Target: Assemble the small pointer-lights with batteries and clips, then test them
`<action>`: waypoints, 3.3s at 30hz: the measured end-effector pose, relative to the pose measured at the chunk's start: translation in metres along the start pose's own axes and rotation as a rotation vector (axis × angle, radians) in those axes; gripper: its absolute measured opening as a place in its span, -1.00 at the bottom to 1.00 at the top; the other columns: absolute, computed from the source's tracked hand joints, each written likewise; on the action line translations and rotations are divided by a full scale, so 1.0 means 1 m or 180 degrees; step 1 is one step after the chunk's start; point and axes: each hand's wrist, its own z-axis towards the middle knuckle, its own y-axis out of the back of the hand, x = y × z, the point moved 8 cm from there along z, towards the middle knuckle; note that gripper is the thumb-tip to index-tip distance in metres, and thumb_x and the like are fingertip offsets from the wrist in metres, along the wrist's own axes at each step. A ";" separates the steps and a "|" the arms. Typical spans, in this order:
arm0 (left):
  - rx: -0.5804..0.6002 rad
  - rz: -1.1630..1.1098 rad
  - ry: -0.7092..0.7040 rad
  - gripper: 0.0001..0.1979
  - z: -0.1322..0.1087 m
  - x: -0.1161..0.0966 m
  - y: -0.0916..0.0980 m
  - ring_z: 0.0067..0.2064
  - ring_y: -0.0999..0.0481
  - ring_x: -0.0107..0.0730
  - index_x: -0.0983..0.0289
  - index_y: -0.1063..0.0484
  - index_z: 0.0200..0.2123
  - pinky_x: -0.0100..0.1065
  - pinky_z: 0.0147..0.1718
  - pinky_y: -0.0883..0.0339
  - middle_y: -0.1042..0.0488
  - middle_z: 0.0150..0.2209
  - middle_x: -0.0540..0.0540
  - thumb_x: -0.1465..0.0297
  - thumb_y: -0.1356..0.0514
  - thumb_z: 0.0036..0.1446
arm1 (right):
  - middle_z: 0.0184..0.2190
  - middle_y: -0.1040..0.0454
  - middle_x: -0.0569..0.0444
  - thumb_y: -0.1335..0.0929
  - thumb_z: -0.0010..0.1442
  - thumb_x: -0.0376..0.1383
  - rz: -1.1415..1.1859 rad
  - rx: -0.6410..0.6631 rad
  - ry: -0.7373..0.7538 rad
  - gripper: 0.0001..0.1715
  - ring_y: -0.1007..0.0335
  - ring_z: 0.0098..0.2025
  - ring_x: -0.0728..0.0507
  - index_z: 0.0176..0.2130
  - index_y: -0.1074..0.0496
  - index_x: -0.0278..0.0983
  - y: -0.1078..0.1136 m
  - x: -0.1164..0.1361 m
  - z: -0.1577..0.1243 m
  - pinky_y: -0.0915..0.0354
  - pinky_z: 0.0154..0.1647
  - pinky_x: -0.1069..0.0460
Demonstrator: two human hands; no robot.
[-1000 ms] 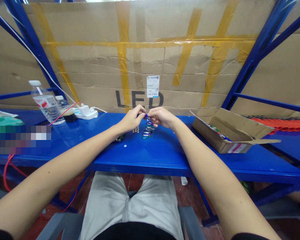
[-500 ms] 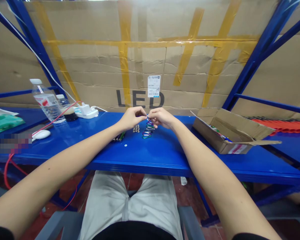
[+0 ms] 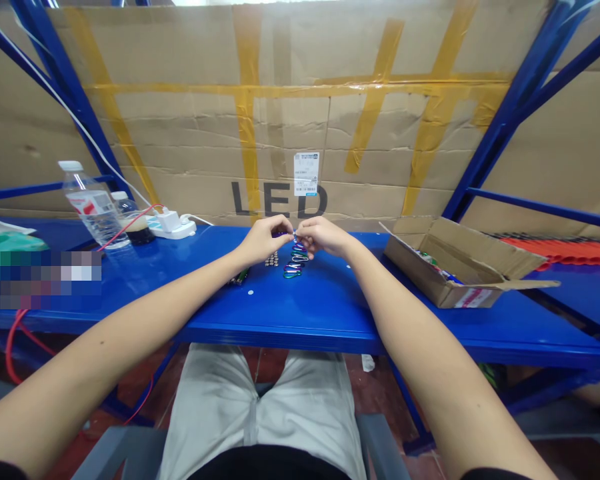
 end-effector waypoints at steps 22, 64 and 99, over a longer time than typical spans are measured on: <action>0.0149 0.0167 0.0139 -0.90 -0.004 0.002 -0.004 -0.34 -0.46 -0.40 0.25 -0.29 -0.39 -0.35 -0.32 -0.26 -0.48 -0.41 0.00 0.52 -0.15 0.15 | -0.71 -0.30 0.18 -0.50 0.00 -0.27 -0.0312 -0.0026 0.0341 -0.70 -0.25 -0.71 0.02 -0.56 -0.35 -0.31 0.000 0.002 0.001 -0.24 -0.71 0.10; 0.0323 0.1301 0.0129 -0.64 0.004 0.012 -0.007 -0.30 -0.45 -0.26 0.26 -0.34 -0.51 -0.21 -0.19 -0.33 -0.46 -0.42 0.13 0.40 0.03 0.35 | -0.69 -0.36 0.14 -0.49 0.12 -0.22 -0.0907 -0.0121 0.0470 -0.66 -0.31 -0.69 0.00 -0.53 -0.36 -0.31 0.005 0.010 0.001 -0.25 -0.68 0.11; 0.0179 0.0522 -0.0046 -0.93 -0.002 0.000 -0.001 -0.33 -0.41 -0.40 0.26 -0.37 -0.35 -0.34 -0.30 -0.24 -0.50 -0.35 0.01 0.43 -0.23 0.13 | -0.67 -0.21 0.18 -0.47 0.05 -0.28 -0.0203 0.0178 0.0028 -0.68 -0.23 -0.64 0.00 -0.56 -0.28 -0.27 0.001 -0.002 -0.002 -0.38 -0.61 0.03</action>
